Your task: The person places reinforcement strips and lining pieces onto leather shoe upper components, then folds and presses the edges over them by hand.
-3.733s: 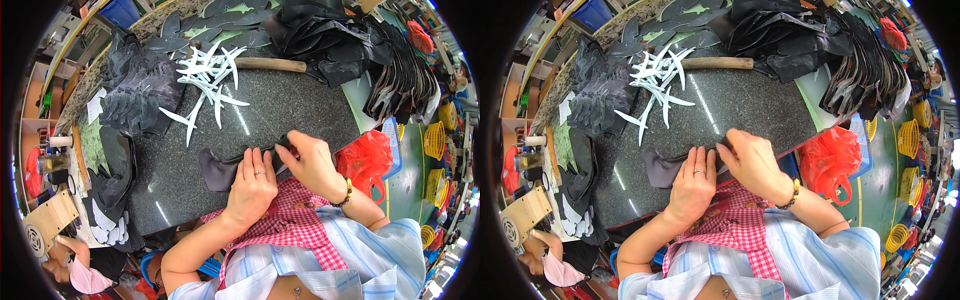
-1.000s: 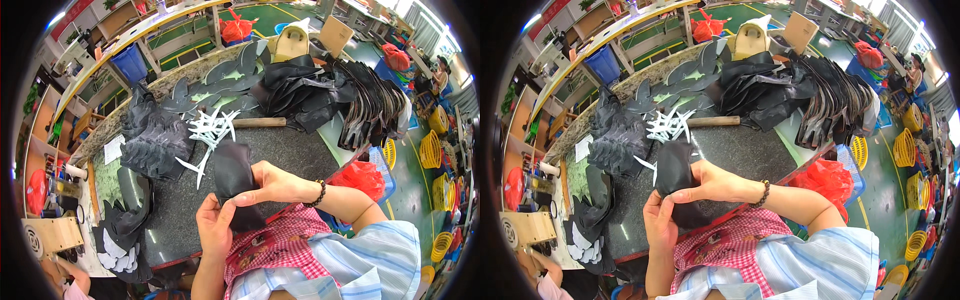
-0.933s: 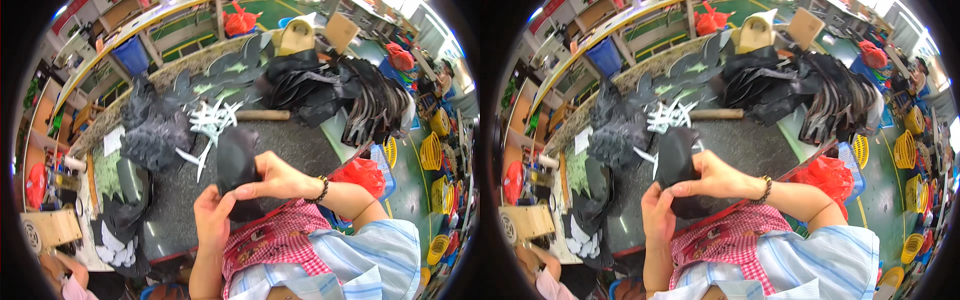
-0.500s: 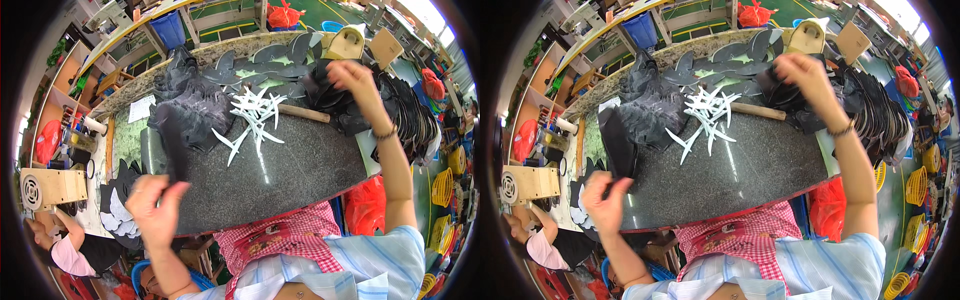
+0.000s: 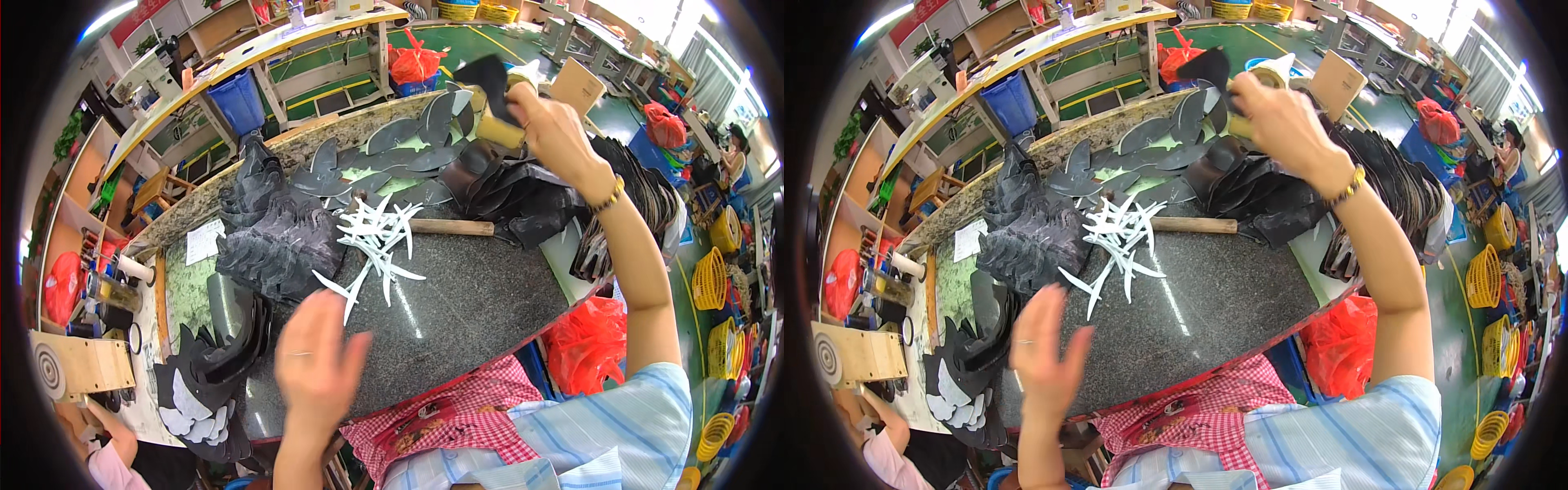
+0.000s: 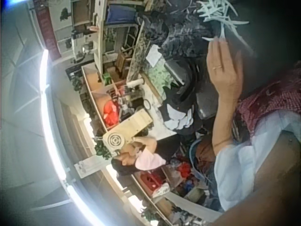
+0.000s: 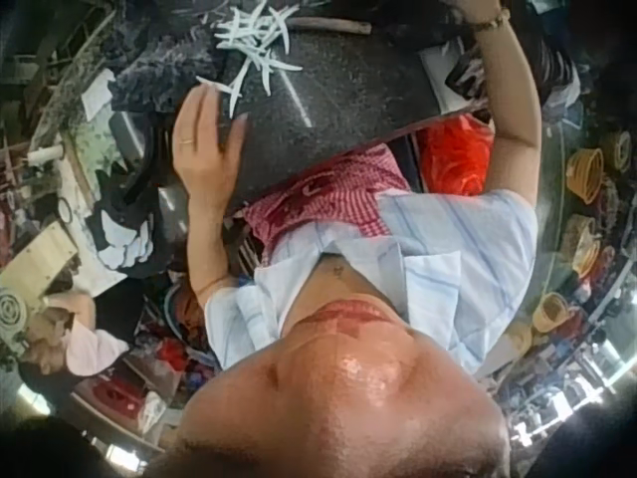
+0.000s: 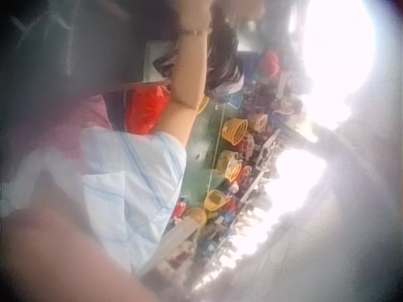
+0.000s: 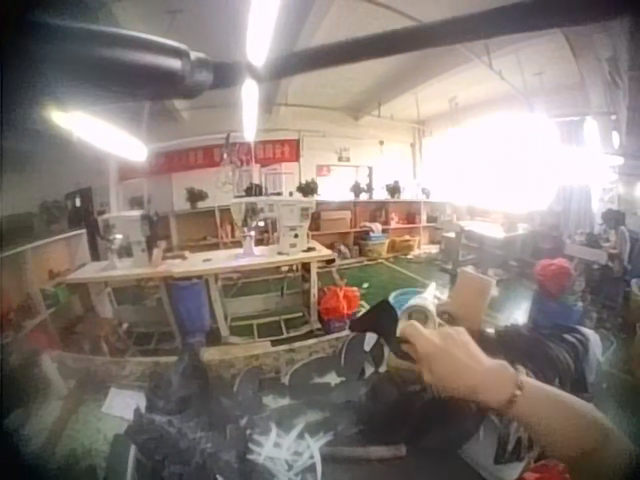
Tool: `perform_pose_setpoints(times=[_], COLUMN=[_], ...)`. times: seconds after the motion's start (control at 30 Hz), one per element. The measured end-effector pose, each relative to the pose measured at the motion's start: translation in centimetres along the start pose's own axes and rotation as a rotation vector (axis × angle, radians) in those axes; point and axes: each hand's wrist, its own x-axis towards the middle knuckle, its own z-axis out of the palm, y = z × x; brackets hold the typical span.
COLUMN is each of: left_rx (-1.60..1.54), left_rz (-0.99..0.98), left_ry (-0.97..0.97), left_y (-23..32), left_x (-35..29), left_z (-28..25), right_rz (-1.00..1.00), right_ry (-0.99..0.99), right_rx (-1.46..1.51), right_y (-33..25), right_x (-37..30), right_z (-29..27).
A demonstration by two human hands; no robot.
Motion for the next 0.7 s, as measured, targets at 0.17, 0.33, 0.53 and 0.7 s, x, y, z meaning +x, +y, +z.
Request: perform_pose_setpoints(times=[0.17, 0.33, 0.53, 0.7], left_rx=[0.217, 0.068, 0.134, 0.069], left_rz=[0.53, 0.597, 0.355, 0.255], left_ry=[0.318, 0.165, -0.267, -0.29], left_y=[3.7, 4.0, 4.5, 5.5], left_x=[3.9, -1.0, -7.3, -8.9], left_z=[6.0, 6.9, 7.8, 8.0], right_rz=[-0.19, -0.071, -0.217, -0.124], right_ry=[-0.571, -0.994, -0.826, -0.283], right_rx=[0.776, 1.297, 0.765, 0.565], right_y=[-4.5, -7.4, -12.2, -8.5], right_x=[-2.7, -8.5, -10.2, -3.1], right_z=[-0.3, 7.0, 9.5, 12.3])
